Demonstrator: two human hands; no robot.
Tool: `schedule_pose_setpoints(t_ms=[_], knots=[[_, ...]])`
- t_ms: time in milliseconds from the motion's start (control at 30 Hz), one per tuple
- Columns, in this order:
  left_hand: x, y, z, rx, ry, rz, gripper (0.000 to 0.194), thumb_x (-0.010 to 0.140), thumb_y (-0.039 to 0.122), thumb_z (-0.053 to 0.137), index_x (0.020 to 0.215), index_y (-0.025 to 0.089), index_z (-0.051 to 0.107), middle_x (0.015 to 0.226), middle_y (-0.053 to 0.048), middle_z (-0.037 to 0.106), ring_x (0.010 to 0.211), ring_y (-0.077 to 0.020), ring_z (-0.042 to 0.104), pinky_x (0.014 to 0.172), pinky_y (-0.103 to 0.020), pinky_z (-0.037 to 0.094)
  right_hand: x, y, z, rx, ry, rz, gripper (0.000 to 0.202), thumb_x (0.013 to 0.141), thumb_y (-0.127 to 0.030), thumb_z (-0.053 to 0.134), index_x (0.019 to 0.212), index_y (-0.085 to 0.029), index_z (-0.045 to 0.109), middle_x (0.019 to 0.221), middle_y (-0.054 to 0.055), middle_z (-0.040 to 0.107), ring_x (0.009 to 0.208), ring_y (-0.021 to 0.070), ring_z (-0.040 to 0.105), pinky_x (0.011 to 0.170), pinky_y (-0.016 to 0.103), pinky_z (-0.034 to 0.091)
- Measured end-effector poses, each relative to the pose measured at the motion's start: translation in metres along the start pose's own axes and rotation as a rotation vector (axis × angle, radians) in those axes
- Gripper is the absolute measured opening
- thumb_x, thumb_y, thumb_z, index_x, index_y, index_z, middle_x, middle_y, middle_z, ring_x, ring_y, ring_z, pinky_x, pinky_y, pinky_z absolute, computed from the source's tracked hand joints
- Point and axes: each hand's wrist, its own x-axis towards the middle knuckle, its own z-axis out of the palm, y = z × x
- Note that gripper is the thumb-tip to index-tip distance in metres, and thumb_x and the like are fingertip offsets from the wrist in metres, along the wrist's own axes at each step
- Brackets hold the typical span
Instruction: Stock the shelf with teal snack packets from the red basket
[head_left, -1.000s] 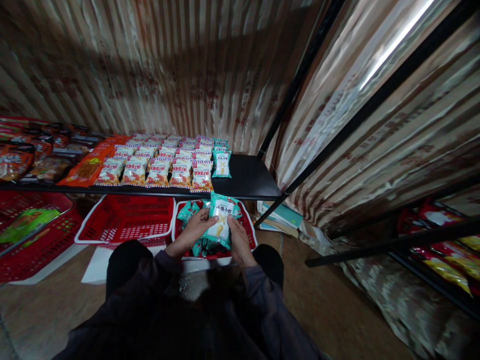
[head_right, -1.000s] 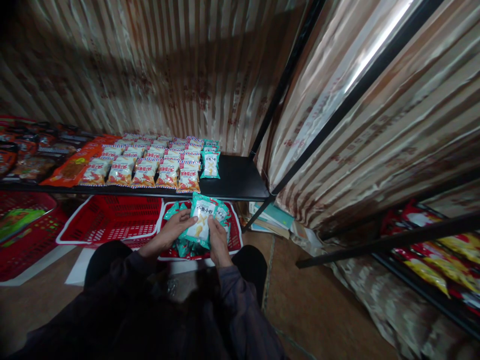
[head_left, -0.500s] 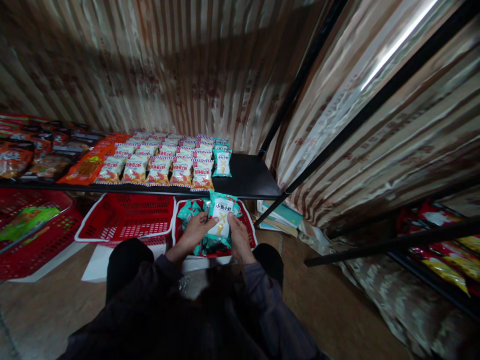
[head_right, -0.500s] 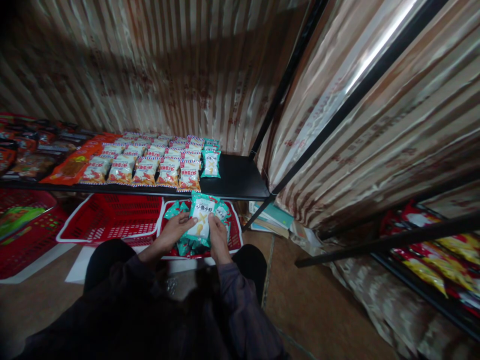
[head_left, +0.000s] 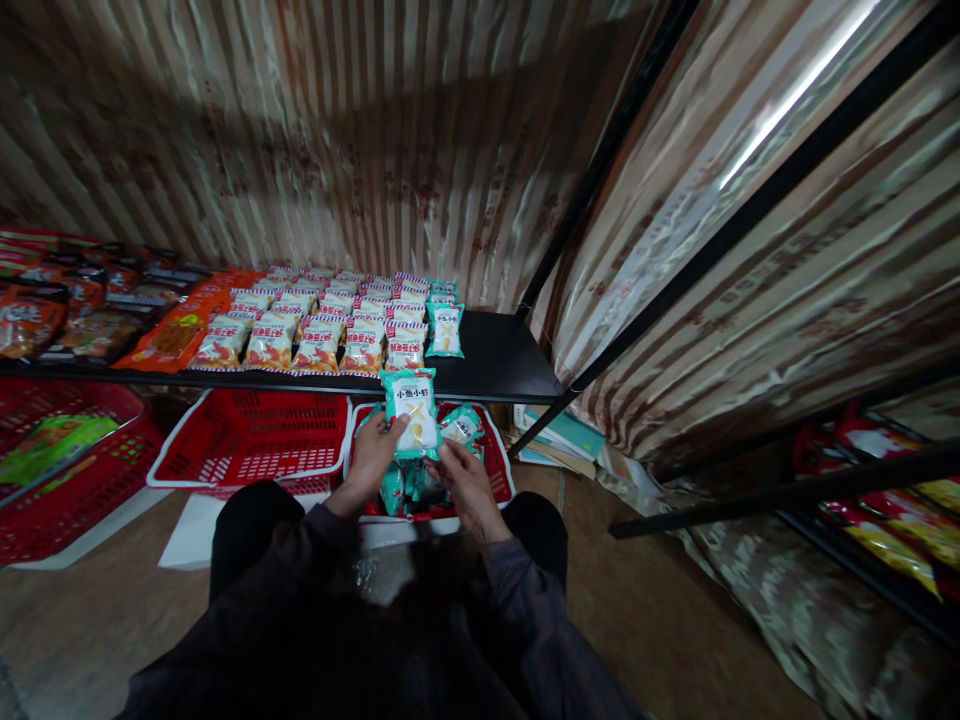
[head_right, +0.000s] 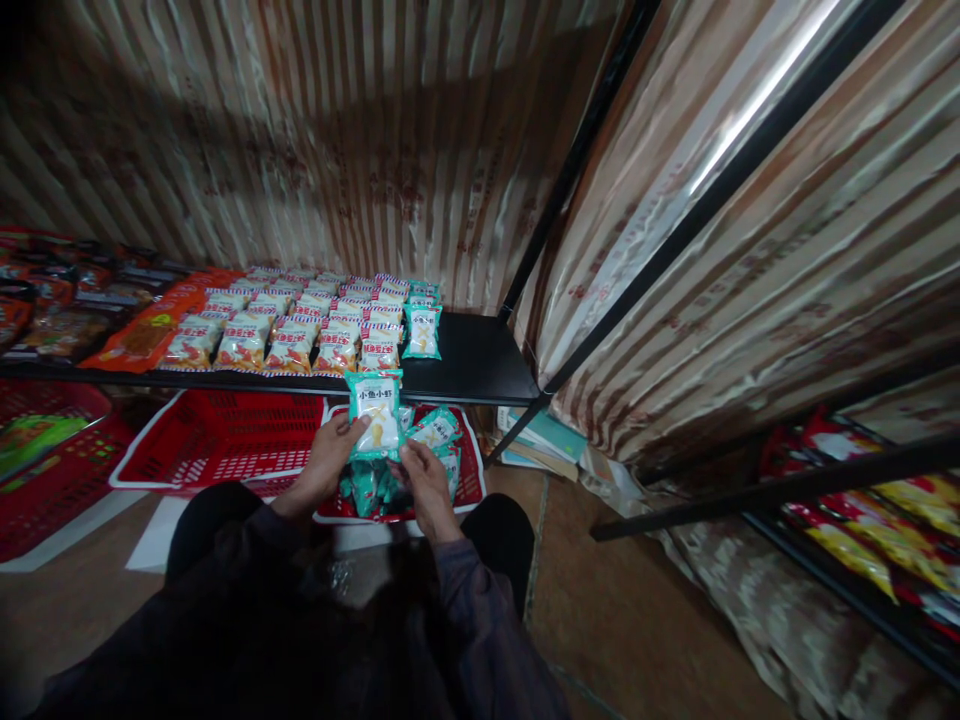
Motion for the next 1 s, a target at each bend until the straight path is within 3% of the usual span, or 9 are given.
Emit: schedule_pose_setpoints(t_ms=[200, 300, 400, 667, 800, 1000], knots=[[-0.001, 0.003, 0.003, -0.041, 0.062, -0.029, 0.048, 0.061, 0.052, 0.073, 0.087, 0.013, 0.062, 0.086, -0.009, 0.071, 0.073, -0.0200, 0.065, 0.068, -0.032, 0.051, 0.003, 0.003, 0.001, -0.021, 0.003, -0.033, 0.037, 0.048, -0.036, 0.084, 0.075, -0.016, 0.067, 0.057, -0.003, 0.064, 0.051, 0.0089, 0.056, 0.050, 0.019, 0.043], [-0.005, 0.006, 0.007, -0.059, 0.083, -0.049, 0.045, 0.061, 0.050, 0.073, 0.083, 0.013, 0.062, 0.081, -0.008, 0.070, 0.071, -0.0193, 0.065, 0.067, -0.031, 0.050, 0.003, 0.002, 0.002, 0.014, 0.015, -0.050, 0.034, 0.049, -0.033, 0.083, 0.075, -0.017, 0.067, 0.057, -0.005, 0.062, 0.049, 0.0064, 0.052, 0.048, 0.017, 0.040], [-0.008, 0.011, 0.010, -0.083, 0.026, -0.056, 0.045, 0.061, 0.050, 0.073, 0.083, 0.013, 0.061, 0.082, -0.007, 0.070, 0.075, -0.0199, 0.065, 0.069, -0.031, 0.050, 0.001, 0.001, 0.000, 0.079, 0.031, -0.031, 0.031, 0.052, -0.030, 0.081, 0.076, -0.017, 0.066, 0.058, -0.005, 0.062, 0.048, 0.0054, 0.052, 0.046, 0.016, 0.041], [-0.008, 0.016, 0.012, -0.138, -0.048, -0.183, 0.051, 0.061, 0.042, 0.078, 0.100, 0.016, 0.058, 0.098, -0.009, 0.069, 0.088, -0.0194, 0.066, 0.078, -0.032, 0.050, 0.004, -0.001, 0.001, 0.244, 0.152, 0.028, 0.030, 0.049, -0.023, 0.082, 0.069, -0.021, 0.060, 0.060, -0.006, 0.063, 0.051, 0.0069, 0.057, 0.047, 0.016, 0.046], [-0.011, 0.010, 0.016, -0.219, -0.088, -0.145, 0.048, 0.058, 0.043, 0.080, 0.092, 0.014, 0.062, 0.093, -0.009, 0.071, 0.087, -0.0225, 0.067, 0.084, -0.036, 0.050, 0.003, 0.003, 0.006, 0.196, 0.151, -0.034, 0.028, 0.051, -0.026, 0.081, 0.070, -0.021, 0.060, 0.060, -0.005, 0.063, 0.050, 0.0081, 0.056, 0.047, 0.018, 0.046], [-0.013, 0.004, 0.018, -0.210, -0.041, -0.048, 0.047, 0.061, 0.049, 0.076, 0.089, 0.014, 0.063, 0.092, -0.009, 0.071, 0.093, -0.0241, 0.066, 0.085, -0.036, 0.050, 0.001, 0.007, 0.005, 0.165, 0.142, -0.036, 0.028, 0.051, -0.029, 0.082, 0.069, -0.021, 0.062, 0.059, -0.006, 0.062, 0.051, 0.0081, 0.055, 0.049, 0.019, 0.045]])
